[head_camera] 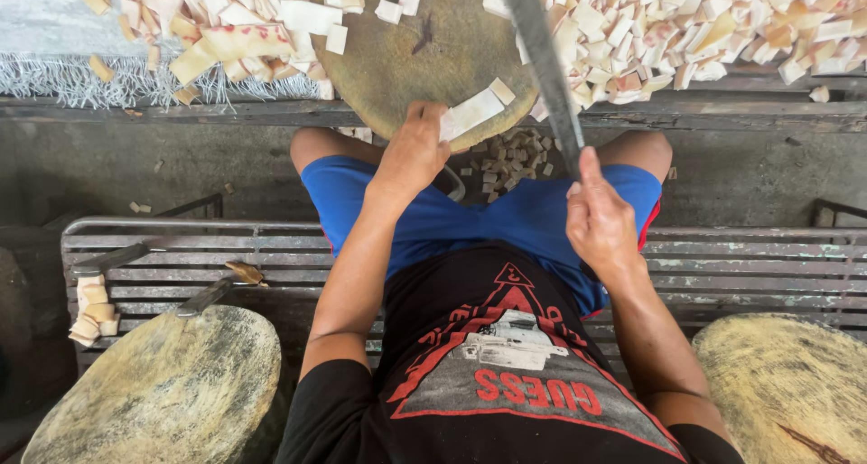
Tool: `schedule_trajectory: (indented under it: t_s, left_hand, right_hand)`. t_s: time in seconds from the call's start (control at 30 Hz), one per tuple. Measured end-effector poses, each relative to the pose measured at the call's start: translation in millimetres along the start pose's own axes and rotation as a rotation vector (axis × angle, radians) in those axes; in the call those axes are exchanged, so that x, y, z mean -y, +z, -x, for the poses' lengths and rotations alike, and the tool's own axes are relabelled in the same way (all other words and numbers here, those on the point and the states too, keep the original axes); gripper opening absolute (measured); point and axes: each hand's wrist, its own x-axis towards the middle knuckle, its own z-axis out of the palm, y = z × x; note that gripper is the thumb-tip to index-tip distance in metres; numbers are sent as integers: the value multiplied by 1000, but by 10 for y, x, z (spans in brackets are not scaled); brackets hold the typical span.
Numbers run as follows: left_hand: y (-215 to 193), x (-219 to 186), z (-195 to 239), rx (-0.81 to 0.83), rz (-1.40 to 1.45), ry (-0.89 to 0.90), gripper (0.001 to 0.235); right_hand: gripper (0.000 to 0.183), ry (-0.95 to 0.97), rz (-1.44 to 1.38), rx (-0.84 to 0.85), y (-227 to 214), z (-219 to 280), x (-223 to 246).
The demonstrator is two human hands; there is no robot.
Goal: The person sits cross-legged and uses a large knife to chop rectangular pieces of a light-colored vegetable on a round wooden cutting board. They repeatedly slice the vegetable into smaller cubes and occasionally gather the pieces with their hands.
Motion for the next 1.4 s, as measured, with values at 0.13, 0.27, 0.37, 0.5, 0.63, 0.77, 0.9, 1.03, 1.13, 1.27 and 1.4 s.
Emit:
schedule_trajectory:
  t_s: [0.13, 0.27, 0.37, 0.5, 0.63, 0.77, 0.9, 1.03, 1.13, 1.27, 1.4]
  left_hand:
    - [-75, -156, 2, -14, -12, -4, 56]
    - [-250, -189, 73, -13, -186, 90, 64]
    - [-307, -123, 176, 22, -193, 53, 48]
    - [-317, -29, 227, 24, -122, 102, 42]
    - [-294, 5, 259, 2, -137, 150, 38]
    - [-206, 40, 236, -44, -187, 246, 34]
    - [-160, 75, 220, -39, -215, 252, 30]
    - [-134, 59, 147, -52, -235, 272, 31]
    - [-99, 48, 117, -50, -228, 263, 30]
    - [-59, 80, 139, -41, -208, 252, 25]
    - [-4, 119, 51, -85, -186, 277, 26]
  right_hand:
    - [71, -31, -21, 67, 103, -26, -2]
    - [69, -3, 243, 319, 179, -139, 71]
    - [68, -29, 97, 143, 46, -164, 82]
    - [64, -73, -75, -15, 35, -80, 89]
    - [66, -75, 159, 256, 266, -91, 71]
    - [69, -43, 100, 273, 181, -165, 78]
    - [70, -111, -71, 60, -3, -151, 114]
    - [67, -188, -80, -81, 72, -116, 82]
    - [69, -133, 154, 221, 233, -100, 119]
    - [68, -35, 152, 354, 154, -125, 192]
    - [64, -63, -13, 133, -21, -98, 189]
